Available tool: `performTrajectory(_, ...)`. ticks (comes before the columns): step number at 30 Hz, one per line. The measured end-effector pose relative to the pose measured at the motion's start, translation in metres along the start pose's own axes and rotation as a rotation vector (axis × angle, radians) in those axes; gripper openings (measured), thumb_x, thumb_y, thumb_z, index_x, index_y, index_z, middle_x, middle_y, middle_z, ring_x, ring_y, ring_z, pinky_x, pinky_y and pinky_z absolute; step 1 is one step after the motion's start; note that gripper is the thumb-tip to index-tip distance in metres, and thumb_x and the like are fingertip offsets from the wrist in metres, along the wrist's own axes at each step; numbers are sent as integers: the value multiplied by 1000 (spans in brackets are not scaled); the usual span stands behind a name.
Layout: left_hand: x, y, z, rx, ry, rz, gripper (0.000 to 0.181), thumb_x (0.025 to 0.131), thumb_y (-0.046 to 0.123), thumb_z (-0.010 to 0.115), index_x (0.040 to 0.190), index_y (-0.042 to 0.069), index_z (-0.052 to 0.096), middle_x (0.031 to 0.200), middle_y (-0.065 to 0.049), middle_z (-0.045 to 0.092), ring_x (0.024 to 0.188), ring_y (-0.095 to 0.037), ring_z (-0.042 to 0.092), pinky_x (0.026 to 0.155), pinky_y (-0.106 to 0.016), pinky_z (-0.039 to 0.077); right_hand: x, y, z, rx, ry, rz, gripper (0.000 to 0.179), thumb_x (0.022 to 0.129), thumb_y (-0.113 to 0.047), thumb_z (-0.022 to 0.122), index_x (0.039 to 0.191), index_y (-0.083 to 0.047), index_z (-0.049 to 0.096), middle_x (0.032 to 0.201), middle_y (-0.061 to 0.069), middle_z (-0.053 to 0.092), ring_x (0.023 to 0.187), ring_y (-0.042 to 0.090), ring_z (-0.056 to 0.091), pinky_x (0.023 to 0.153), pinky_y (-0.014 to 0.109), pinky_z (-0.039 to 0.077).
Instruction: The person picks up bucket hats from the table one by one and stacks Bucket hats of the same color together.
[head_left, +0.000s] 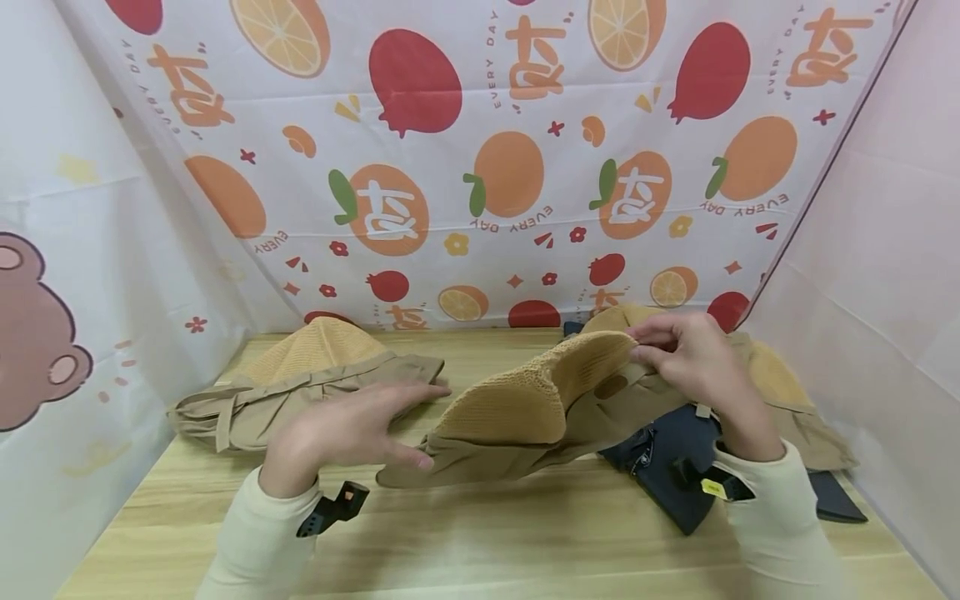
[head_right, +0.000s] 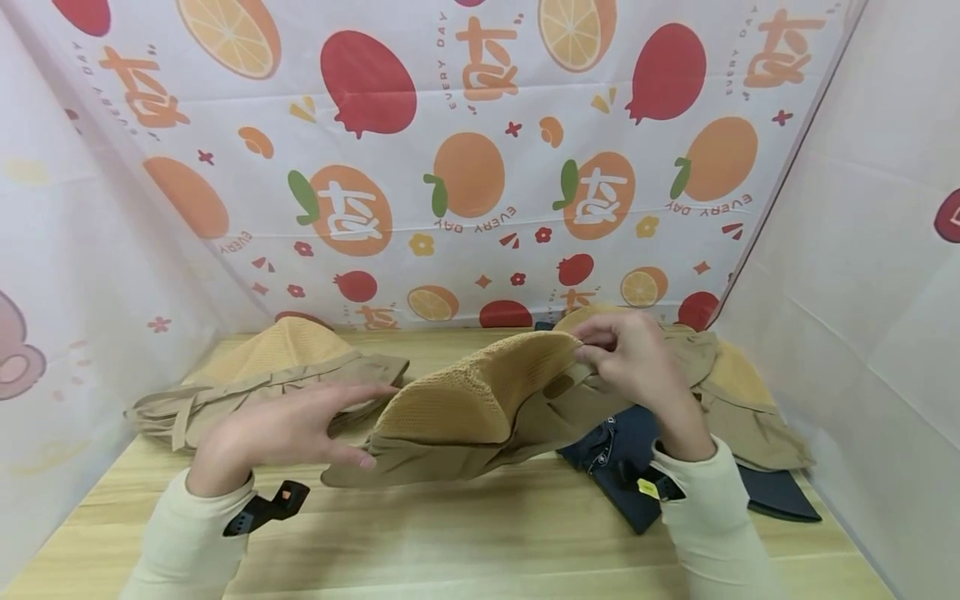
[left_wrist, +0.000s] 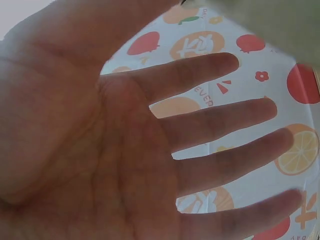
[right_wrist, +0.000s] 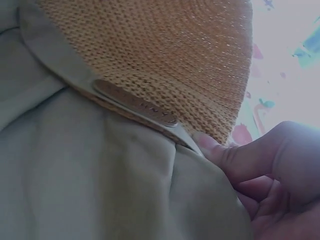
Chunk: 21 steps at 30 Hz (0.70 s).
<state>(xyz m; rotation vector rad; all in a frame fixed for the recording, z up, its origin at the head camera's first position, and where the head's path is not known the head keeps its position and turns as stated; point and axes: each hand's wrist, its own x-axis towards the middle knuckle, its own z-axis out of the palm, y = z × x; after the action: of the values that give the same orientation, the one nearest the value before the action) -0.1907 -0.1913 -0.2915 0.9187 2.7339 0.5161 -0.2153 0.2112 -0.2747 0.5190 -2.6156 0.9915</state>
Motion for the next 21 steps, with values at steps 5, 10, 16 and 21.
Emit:
performTrajectory(5,2,-2,0,-2,24,9,70,84,43,84,144,16,58,142,-2,63,133,-27,58,109,-52,48,4,-2,9,48,-15,13,18,87,1,79,104,4,78,95,19,80,78,6,74,61,18,54)
performTrajectory(10,5,-8,-1,-45,41,85,38,88,26,83,122,23,66,100,12,66,91,-8,60,84,-31,52,8,-2,19,66,-6,18,15,88,0,78,103,2,79,93,18,80,76,9,74,59,20,53)
performTrajectory(16,9,-16,-1,-62,100,167,21,92,5,74,107,18,69,95,9,69,84,-2,59,76,-23,52,12,-4,28,108,-42,46,18,89,-3,78,106,2,78,96,18,80,80,17,76,61,20,54)
performTrajectory(21,12,-21,0,26,206,207,32,88,-9,69,103,19,73,100,10,71,91,-4,59,82,-26,52,16,-1,35,141,-100,77,19,91,-3,76,109,3,76,98,18,79,81,16,75,64,21,56)
